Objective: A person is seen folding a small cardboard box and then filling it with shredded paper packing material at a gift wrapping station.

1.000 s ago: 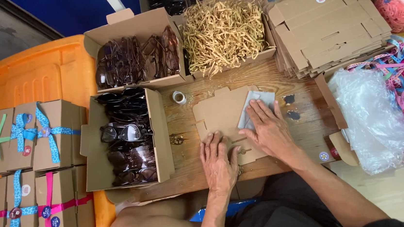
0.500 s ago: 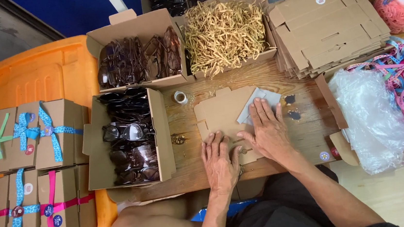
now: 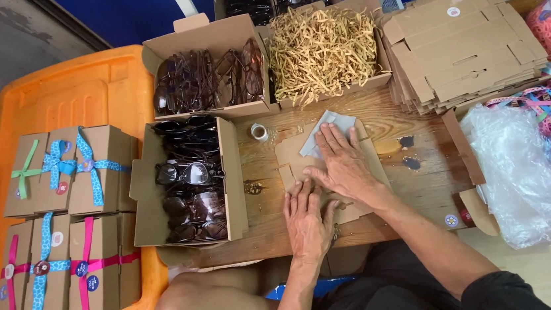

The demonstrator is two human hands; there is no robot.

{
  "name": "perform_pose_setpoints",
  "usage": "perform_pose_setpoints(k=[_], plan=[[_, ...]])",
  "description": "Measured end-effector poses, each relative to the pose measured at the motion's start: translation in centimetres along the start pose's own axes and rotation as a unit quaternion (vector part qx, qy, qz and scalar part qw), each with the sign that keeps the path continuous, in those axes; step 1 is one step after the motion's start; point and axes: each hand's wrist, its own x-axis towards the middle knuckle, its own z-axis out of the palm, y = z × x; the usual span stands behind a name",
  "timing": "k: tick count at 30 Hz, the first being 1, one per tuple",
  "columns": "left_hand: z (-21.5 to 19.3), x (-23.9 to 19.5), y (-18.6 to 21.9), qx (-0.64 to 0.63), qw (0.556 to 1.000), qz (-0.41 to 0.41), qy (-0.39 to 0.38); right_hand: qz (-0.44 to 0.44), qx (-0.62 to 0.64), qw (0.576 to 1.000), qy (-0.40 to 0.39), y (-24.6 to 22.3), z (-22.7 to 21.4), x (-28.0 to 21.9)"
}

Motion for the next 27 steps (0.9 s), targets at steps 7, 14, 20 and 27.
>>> perform_pose_setpoints(k=[7, 14, 20, 27], plan=[[1.2, -0.4, -0.6, 0.003, 1.000, -0.008, -0.003, -0.018, 0.059, 0.996, -0.058, -2.1, 0.8, 1.8], [-0.2, 0.1, 0.1, -0.009, 1.000, 0.000, -0.009, 0.012, 0.020, 1.000, -0.013, -0.1, 0.8, 0.8], [0.0, 0.1, -0.1, -0.013, 1.000, 0.004, -0.005, 0.037, 0.015, 0.999, 0.016, -0.6, -0.2, 0.4], [0.3, 0.0, -0.1, -0.014, 1.000, 0.002, -0.001, -0.052, 0.007, 0.999, 0.008, 0.8, 1.5, 1.8]])
